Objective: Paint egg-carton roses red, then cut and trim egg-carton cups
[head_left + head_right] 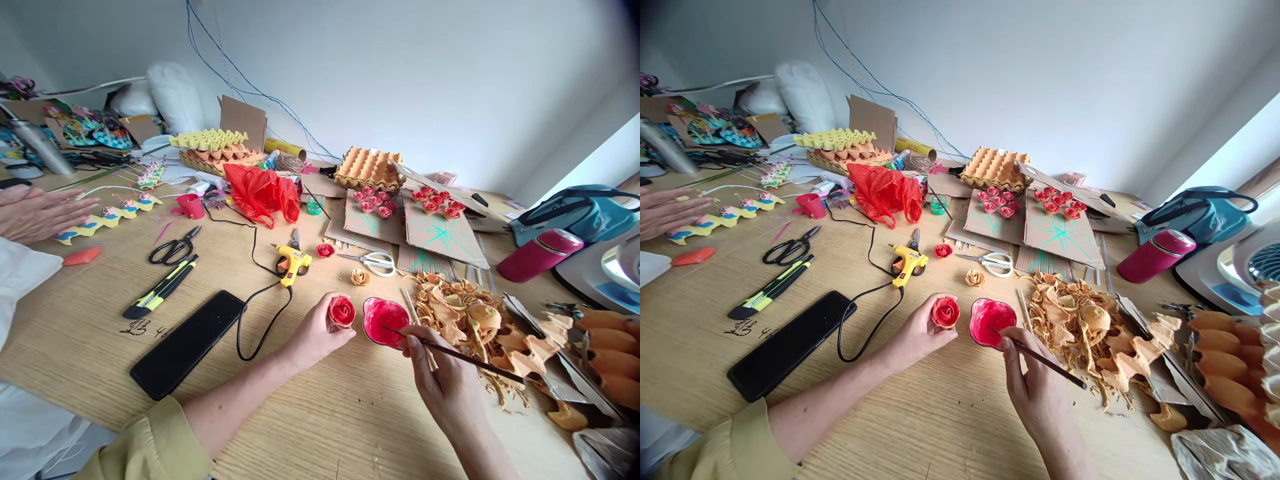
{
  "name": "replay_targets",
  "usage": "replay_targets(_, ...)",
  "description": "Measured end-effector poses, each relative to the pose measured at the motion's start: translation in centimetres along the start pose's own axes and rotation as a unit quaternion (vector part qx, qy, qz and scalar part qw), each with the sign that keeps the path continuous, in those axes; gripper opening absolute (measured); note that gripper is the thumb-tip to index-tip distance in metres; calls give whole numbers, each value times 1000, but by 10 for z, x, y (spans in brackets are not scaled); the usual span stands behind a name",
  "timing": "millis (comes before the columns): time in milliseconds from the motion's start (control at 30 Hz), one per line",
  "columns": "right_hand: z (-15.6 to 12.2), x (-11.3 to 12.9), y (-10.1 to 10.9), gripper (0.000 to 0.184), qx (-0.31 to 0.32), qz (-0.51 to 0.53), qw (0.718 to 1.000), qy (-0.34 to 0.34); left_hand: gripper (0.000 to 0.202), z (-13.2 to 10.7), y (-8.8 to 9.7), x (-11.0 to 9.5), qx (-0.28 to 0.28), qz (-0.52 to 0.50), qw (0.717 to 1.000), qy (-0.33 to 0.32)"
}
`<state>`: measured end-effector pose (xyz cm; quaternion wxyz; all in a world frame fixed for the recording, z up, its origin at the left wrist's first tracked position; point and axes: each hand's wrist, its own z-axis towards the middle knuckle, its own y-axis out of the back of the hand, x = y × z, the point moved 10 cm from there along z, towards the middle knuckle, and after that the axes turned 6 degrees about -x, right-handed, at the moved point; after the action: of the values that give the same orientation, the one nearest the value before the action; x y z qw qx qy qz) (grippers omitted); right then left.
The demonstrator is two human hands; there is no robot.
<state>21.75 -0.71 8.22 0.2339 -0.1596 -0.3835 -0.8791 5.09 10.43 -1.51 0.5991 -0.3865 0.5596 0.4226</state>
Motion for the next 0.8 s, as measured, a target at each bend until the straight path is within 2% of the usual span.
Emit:
replay_targets(167,2,0,-7,27,16,-13,1000,10,36,-1,-4,-6,15,0,1000,1)
replay_targets(400,0,-2,-5,25,15,-1,1000,1,36,-1,-5,-10,13,8,1000,-11)
replay_targets(533,-3,-5,8,23,-28,2,999,-25,37,-2,-5,-13,16,19,999,-22)
replay_targets(633,-9,-6,19,18,-56,45,997,-41,37,-3,-5,-17,15,29,999,-31)
replay_targets(800,-15,14,15,20,-16,128,991,26,37,-6,-8,-26,24,53,997,-41)
